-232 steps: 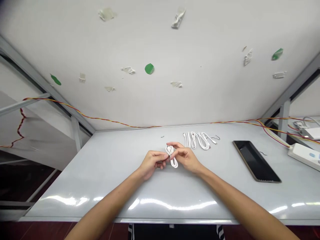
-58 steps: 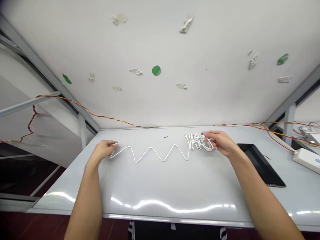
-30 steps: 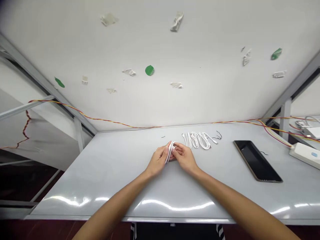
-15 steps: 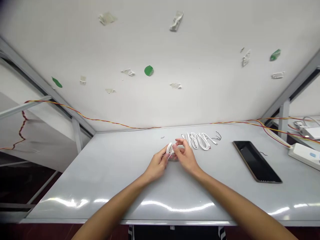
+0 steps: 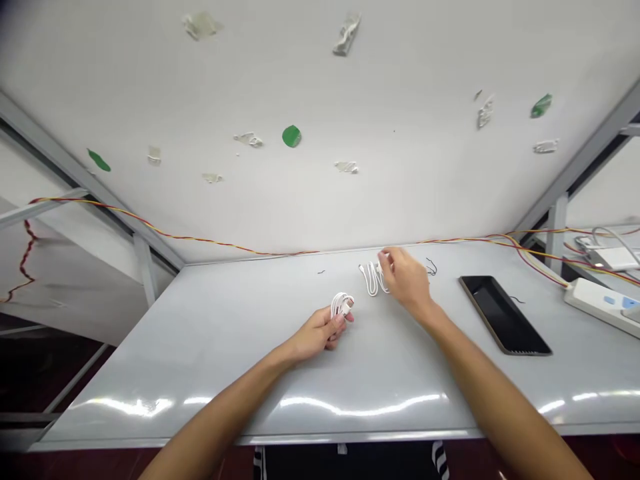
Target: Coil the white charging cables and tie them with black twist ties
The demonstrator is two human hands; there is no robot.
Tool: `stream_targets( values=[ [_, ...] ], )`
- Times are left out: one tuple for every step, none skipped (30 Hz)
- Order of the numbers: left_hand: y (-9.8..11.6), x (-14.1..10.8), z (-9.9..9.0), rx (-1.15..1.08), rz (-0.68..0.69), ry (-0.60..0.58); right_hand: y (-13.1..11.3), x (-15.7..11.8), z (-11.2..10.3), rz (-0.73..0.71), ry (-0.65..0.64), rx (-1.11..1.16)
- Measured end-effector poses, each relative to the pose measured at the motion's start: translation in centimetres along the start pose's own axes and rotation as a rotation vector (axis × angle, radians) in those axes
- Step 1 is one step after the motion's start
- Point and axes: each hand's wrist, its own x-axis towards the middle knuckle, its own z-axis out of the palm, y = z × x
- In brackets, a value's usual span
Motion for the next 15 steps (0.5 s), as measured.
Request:
stream_targets(
  values=[
    [0.0, 0.1, 0.0, -0.003, 0.000, 0.026, 2.0, 1.0, -0.5, 0.080, 0.009, -0.116],
    [0.0, 0.1, 0.0, -0.007, 0.001, 0.048, 4.0, 1.8, -0.9, 0.154, 0.010, -0.229],
    [0.0, 0.2, 0.0, -0.012, 0.003, 0.066, 6.0, 2.4, -1.2, 0.227, 0.003, -0.324],
    [0.0, 0.2, 0.0, -0.017, 0.007, 0.078, 7.9, 2.7, -1.4, 0.300, -0.008, -0.391],
    [0.0, 0.2, 0.0, -0.021, 0.010, 0.083, 9.5, 2.9, -1.4, 0.364, -0.029, -0.431],
    [0.1, 0.2, 0.0, -0.023, 0.014, 0.083, 10.7, 2.9, -1.4, 0.413, -0.075, -0.445],
    [0.1, 0.2, 0.0, -0.020, 0.019, 0.082, 11.6, 2.9, -1.3, 0.447, -0.115, -0.437],
    [0.1, 0.2, 0.0, -0.015, 0.023, 0.081, 12.2, 2.8, -1.2, 0.469, -0.148, -0.424],
    [0.1, 0.2, 0.0, -0.008, 0.026, 0.082, 12.5, 2.8, -1.0, 0.479, -0.171, -0.409],
    [0.1, 0.2, 0.0, -0.002, 0.027, 0.083, 12.6, 2.8, -0.9, 0.477, -0.176, -0.402],
    [0.1, 0.2, 0.0, 0.001, 0.027, 0.086, 12.6, 2.9, -0.9, 0.467, -0.165, -0.407],
    [0.1, 0.2, 0.1, 0.003, 0.026, 0.092, 12.5, 2.9, -0.9, 0.455, -0.148, -0.419],
    [0.2, 0.2, 0.1, 0.004, 0.023, 0.099, 12.4, 3.0, -0.9, 0.442, -0.127, -0.433],
    [0.2, 0.2, 0.1, 0.005, 0.019, 0.108, 12.3, 3.1, -0.9, 0.431, -0.106, -0.446],
    [0.2, 0.2, 0.1, 0.005, 0.014, 0.116, 12.2, 3.1, -0.9, 0.425, -0.092, -0.454]
  ],
)
